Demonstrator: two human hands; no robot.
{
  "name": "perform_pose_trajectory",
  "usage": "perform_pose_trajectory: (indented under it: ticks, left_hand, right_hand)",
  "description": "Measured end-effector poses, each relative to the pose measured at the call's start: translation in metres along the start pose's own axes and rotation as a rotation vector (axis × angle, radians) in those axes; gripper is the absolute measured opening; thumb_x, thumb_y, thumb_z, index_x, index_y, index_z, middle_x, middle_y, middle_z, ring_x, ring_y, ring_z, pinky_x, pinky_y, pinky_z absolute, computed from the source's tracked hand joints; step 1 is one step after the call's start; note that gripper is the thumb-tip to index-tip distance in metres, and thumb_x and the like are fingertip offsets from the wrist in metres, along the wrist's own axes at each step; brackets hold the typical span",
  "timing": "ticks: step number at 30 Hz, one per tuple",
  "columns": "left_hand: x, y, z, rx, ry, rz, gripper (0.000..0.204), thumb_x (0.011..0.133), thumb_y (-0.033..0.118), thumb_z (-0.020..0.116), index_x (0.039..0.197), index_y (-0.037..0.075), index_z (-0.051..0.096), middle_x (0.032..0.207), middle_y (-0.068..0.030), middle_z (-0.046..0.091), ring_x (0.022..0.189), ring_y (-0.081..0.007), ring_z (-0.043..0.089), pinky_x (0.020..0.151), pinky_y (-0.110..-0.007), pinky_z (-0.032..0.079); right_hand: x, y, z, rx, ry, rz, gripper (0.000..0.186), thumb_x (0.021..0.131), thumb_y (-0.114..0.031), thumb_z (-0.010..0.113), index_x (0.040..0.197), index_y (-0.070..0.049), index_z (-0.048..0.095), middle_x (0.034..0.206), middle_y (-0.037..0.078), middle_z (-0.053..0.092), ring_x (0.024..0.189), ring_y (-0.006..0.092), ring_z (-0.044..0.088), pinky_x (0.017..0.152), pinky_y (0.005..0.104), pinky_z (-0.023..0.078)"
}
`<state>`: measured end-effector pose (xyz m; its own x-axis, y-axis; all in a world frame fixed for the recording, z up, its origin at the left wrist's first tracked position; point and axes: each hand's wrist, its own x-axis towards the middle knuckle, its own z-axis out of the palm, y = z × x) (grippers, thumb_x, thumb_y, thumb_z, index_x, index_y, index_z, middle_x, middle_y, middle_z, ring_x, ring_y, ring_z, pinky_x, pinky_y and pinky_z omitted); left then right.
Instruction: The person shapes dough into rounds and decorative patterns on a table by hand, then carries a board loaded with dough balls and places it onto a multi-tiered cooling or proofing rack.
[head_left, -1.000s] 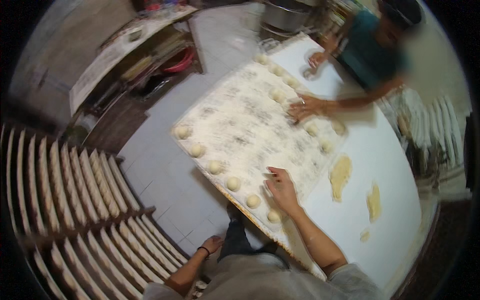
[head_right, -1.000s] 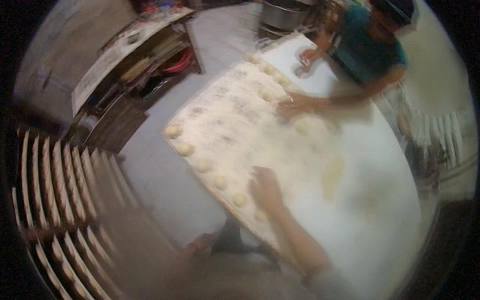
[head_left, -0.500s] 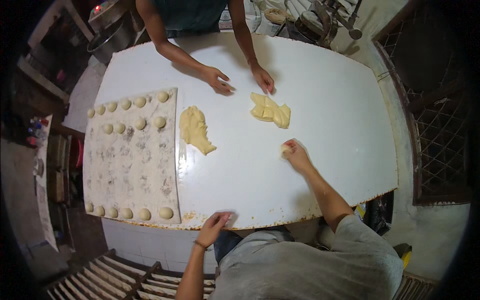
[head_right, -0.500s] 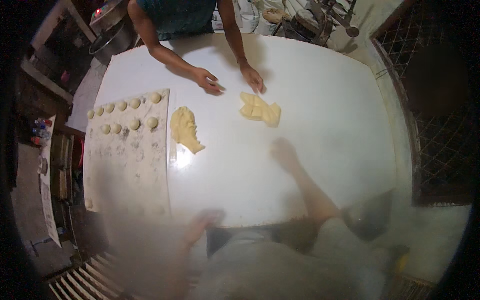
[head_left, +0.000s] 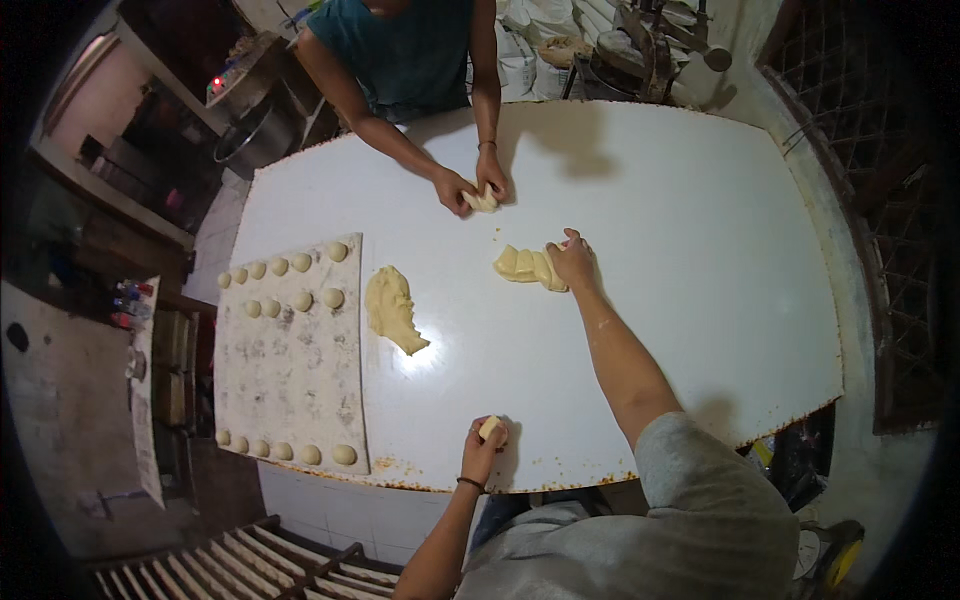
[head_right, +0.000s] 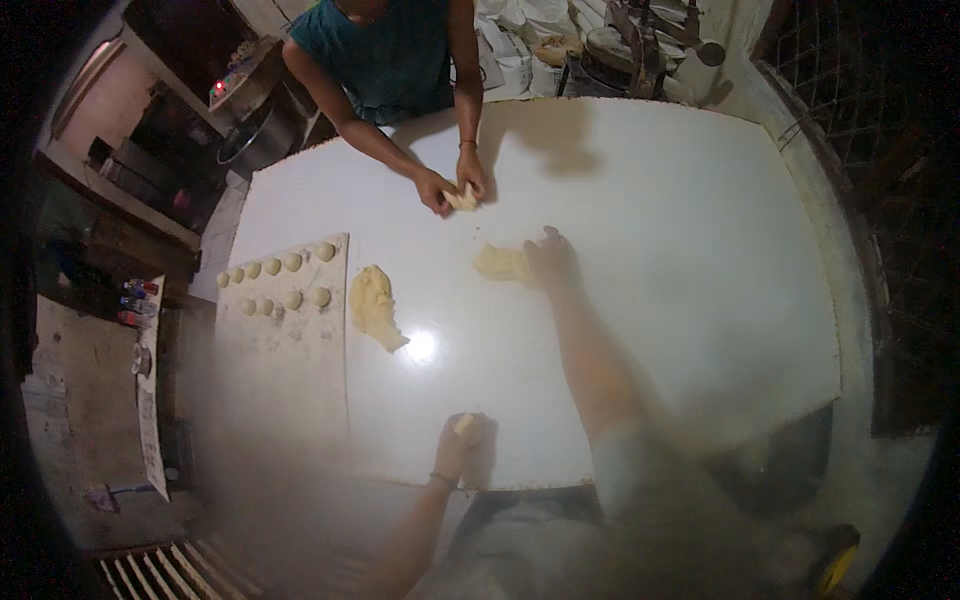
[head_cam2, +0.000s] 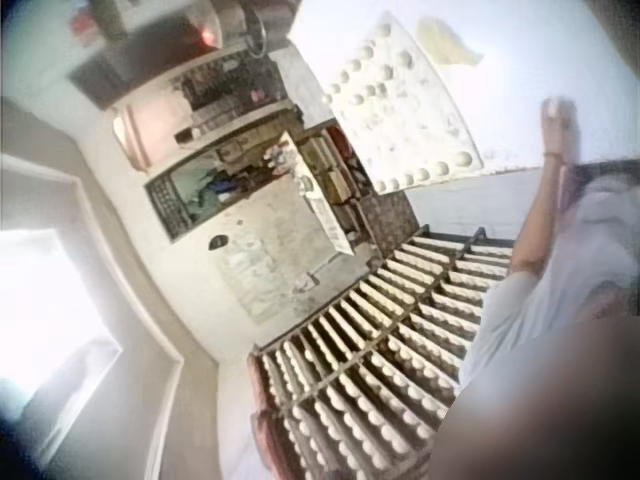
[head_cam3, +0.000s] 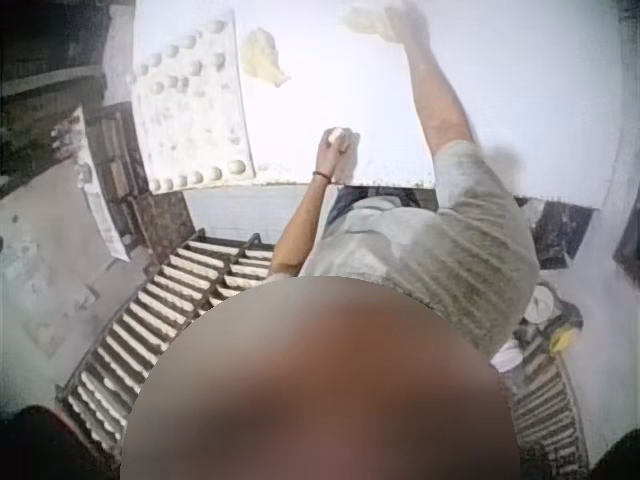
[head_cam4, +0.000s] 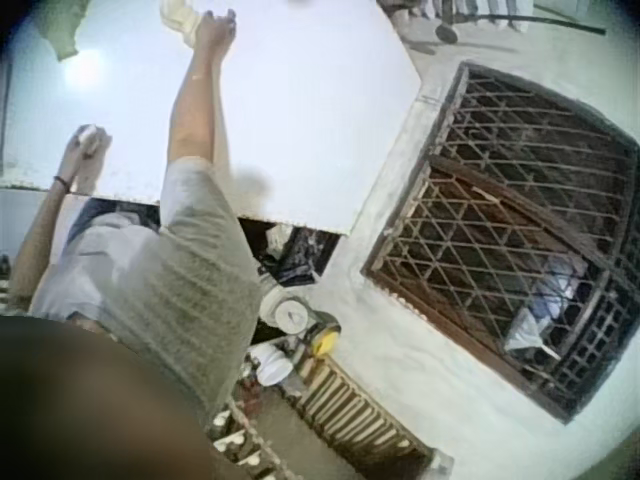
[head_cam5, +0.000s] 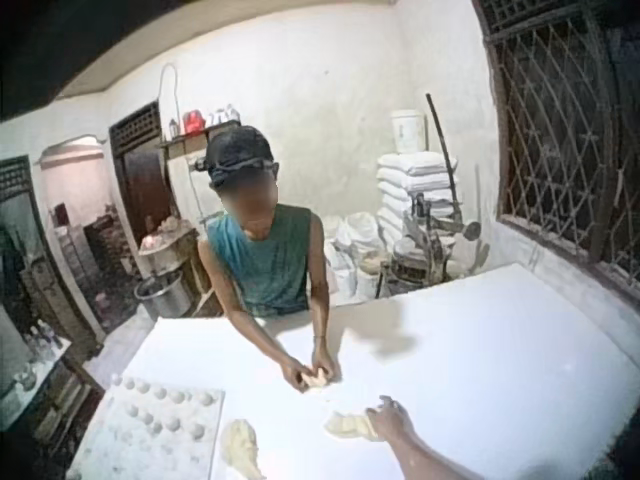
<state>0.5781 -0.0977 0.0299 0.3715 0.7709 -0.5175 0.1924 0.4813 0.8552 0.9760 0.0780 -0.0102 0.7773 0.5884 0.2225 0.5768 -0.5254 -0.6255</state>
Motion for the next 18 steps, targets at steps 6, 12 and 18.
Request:
perform_pose_trajectory:
  ticks: [6,12,18]
  left_hand:
    - [-0.015,-0.004,-0.029,0.448,0.068,0.386,0.036,0.099,0.028,0.075,0.124,0.003,0.067,0.111,-0.0119,0.071,0.099,-0.0228,0.069,0.081,-0.036,0.056]
    - [-0.001,-0.034,-0.080,0.982,-0.010,0.667,0.031,0.087,0.026,0.080,0.114,0.010,0.074,0.114,-0.0136,0.067,0.108,-0.0367,0.059,0.096,-0.049,0.048]
    - [0.028,-0.003,-0.058,0.943,0.046,0.885,0.039,0.090,0.022,0.076,0.124,0.005,0.071,0.139,-0.0164,0.063,0.137,-0.0388,0.053,0.118,-0.052,0.039]
  right_hand:
    - [-0.063,0.018,-0.062,0.075,-0.304,0.014,0.048,0.105,-0.051,0.061,0.113,-0.005,0.072,0.105,0.019,0.077,0.100,0.0375,0.074,0.087,0.0458,0.056]
    - [-0.277,0.099,-0.184,-0.044,-0.324,0.047,0.039,0.106,-0.036,0.063,0.093,0.000,0.070,0.087,0.022,0.069,0.085,0.0421,0.067,0.075,0.0499,0.050]
    - [-0.352,0.117,-0.195,-0.220,0.026,-0.095,0.019,0.102,-0.021,0.068,0.102,-0.002,0.069,0.140,0.019,0.056,0.129,0.0412,0.050,0.108,0.0557,0.038]
